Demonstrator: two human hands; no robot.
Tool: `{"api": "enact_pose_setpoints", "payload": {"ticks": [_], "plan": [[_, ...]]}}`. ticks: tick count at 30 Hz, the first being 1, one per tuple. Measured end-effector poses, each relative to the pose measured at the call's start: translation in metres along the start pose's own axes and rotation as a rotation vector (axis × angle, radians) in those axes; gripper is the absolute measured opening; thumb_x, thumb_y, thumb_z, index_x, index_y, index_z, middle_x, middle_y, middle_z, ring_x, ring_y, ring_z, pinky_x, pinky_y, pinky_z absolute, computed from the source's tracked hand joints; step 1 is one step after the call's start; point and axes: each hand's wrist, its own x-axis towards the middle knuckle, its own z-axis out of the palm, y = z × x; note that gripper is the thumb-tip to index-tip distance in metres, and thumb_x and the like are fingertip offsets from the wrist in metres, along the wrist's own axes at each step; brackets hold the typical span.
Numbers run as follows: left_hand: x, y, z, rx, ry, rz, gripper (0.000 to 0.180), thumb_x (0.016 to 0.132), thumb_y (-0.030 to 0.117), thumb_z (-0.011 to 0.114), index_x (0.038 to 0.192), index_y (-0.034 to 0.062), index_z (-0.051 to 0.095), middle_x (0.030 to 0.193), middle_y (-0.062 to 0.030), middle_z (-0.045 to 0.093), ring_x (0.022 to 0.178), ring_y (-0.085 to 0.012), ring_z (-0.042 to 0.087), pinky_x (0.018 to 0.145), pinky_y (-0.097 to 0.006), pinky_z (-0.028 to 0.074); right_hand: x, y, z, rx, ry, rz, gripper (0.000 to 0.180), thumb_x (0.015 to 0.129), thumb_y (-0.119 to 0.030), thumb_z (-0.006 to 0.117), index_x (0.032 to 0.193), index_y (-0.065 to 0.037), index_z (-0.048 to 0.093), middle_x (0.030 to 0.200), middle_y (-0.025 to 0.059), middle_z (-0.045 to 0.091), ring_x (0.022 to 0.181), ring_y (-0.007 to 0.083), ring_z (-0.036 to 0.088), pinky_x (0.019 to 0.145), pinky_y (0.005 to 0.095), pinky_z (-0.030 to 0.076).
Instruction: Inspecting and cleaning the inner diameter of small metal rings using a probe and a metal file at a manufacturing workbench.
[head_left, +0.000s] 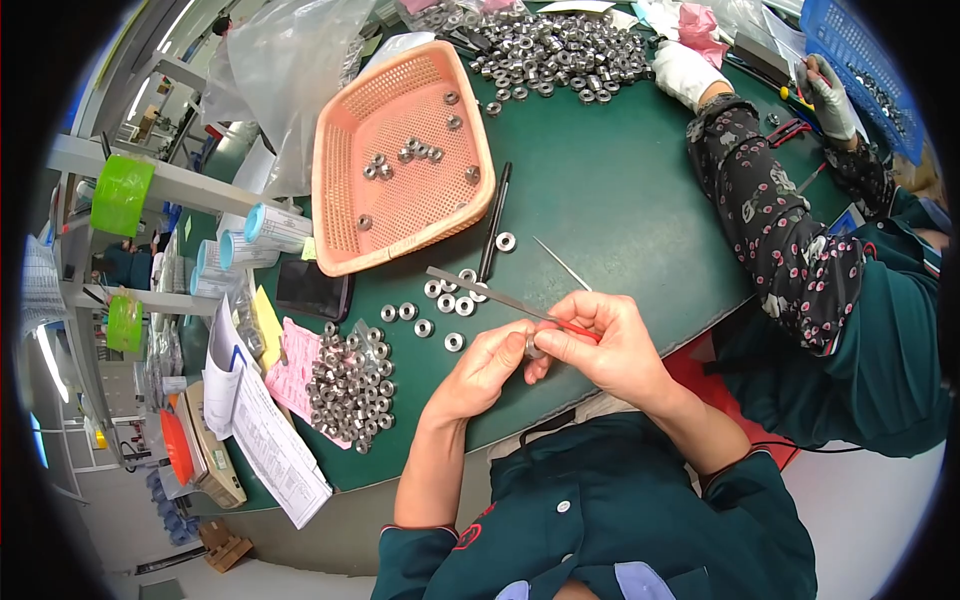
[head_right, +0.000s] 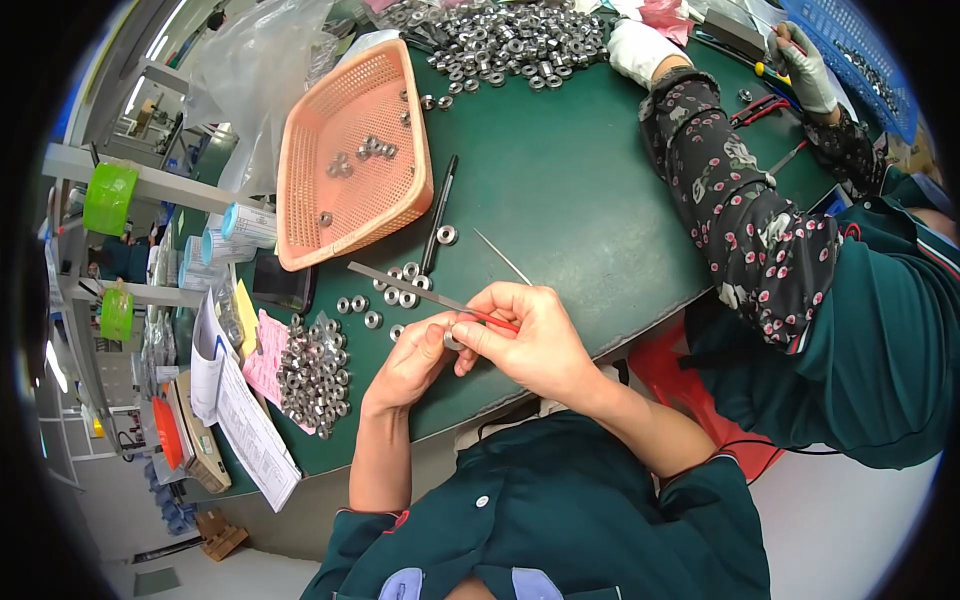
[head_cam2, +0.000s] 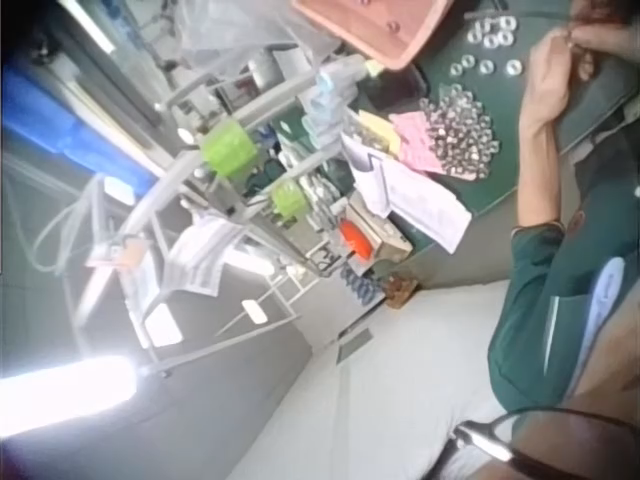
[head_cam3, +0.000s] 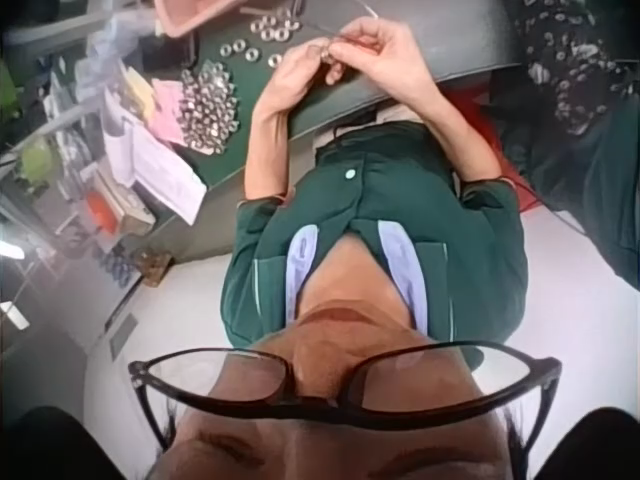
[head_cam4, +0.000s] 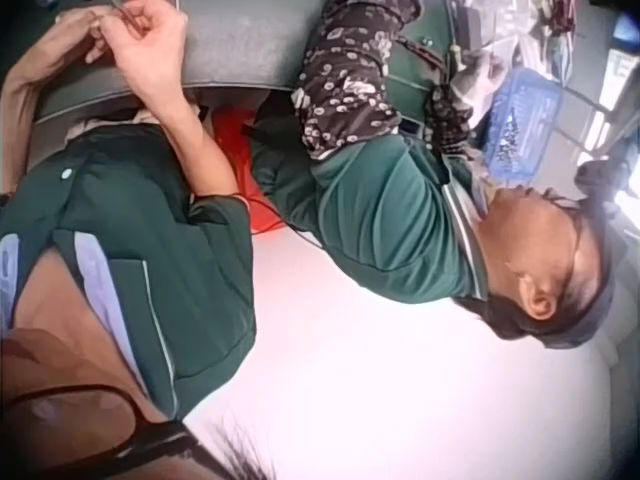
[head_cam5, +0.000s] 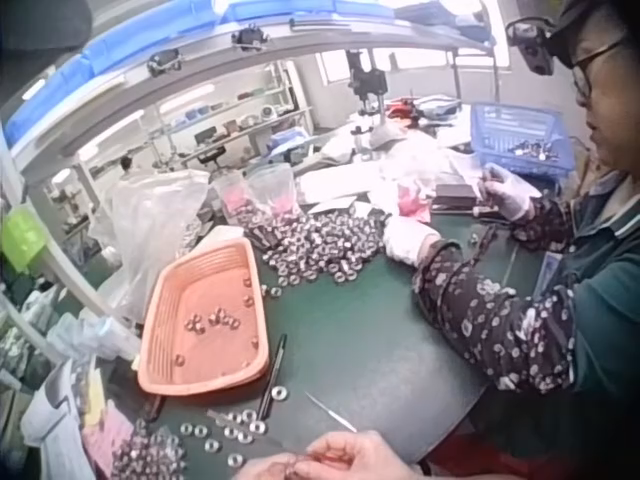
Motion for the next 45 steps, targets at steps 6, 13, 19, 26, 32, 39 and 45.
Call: {"api": "enact_pose_setpoints", "payload": {"ticks": [6,13,19,26,32,39,45], "plan": [[0.0,-0.005,-0.004,0.002,-0.021,0.032,0.048,0.095,0.04,0.03,0.094,-0.0023,0.051,0.076,-0.0041,0.051,0.068,-0.0106,0.047,0.066,-0.024,0.04,0.0,0.0,-0.001,0.021,0.013,-0.006,0.01,0.083,-0.002,0.057,0.084,0.008,0.056,0.074,0.0098,0.061,0.063,0.0146,0.062,0.057,0.0244,0.05],[0.001,-0.003,0.002,0.02,0.054,0.031,0.042,0.095,0.036,0.035,0.101,-0.0026,0.051,0.078,-0.004,0.052,0.072,-0.0108,0.048,0.069,-0.024,0.041,0.0,-0.002,0.0,-0.039,0.062,-0.003,0.011,0.082,-0.003,0.06,0.084,0.006,0.056,0.075,0.0083,0.062,0.063,0.0111,0.06,0.057,0.0223,0.048],[0.004,-0.005,0.0,-0.066,0.112,0.076,0.026,0.089,0.019,0.052,0.106,-0.0011,0.05,0.091,-0.0058,0.055,0.082,-0.0119,0.054,0.076,-0.026,0.045,-0.001,0.005,-0.005,-0.098,0.183,-0.123,0.01,0.08,-0.003,0.06,0.084,0.006,0.057,0.076,0.0067,0.062,0.067,0.0073,0.058,0.058,0.0206,0.047],[0.003,-0.004,-0.003,-0.135,0.199,0.099,0.029,0.086,0.015,0.057,0.109,-0.0009,0.049,0.09,-0.0064,0.056,0.08,-0.012,0.054,0.074,-0.024,0.045,-0.004,0.004,-0.009,-0.318,0.283,-0.182,0.009,0.08,-0.004,0.06,0.085,0.004,0.057,0.073,0.0029,0.061,0.066,0.0026,0.053,0.057,0.018,0.043],[0.008,0.003,0.003,-0.138,0.229,0.093,0.027,0.084,0.006,0.056,0.109,-0.0022,0.047,0.094,-0.0083,0.057,0.083,-0.0123,0.054,0.076,-0.025,0.046,-0.002,-0.002,0.004,-0.172,0.245,-0.223,0.014,0.077,-0.005,0.066,0.08,0.003,0.055,0.065,0.0002,0.057,0.058,0.0005,0.047,0.051,0.0167,0.038],[-0.016,0.06,-0.005,0.416,0.232,0.167,0.022,0.07,-0.001,0.067,0.09,-0.0024,0.057,0.082,-0.0062,0.059,0.075,-0.0127,0.058,0.069,-0.024,0.046,-0.009,-0.001,-0.014,-0.458,0.46,-0.35,0.014,0.075,-0.004,0.067,0.076,0.001,0.054,0.052,-0.0042,0.048,0.048,-0.0001,0.036,0.041,0.0187,0.029],[0.036,0.132,-0.056,1.312,0.537,0.261,0.019,0.069,0.003,0.065,0.085,-0.0019,0.057,0.069,-0.013,0.055,0.06,-0.0228,0.056,0.058,-0.03,0.046,-0.015,0.0,-0.036,-0.689,0.573,-0.507,0.012,0.075,-0.004,0.067,0.075,0.0,0.055,0.044,-0.001,0.04,0.04,0.0052,0.038,0.039,0.0229,0.03]]}}
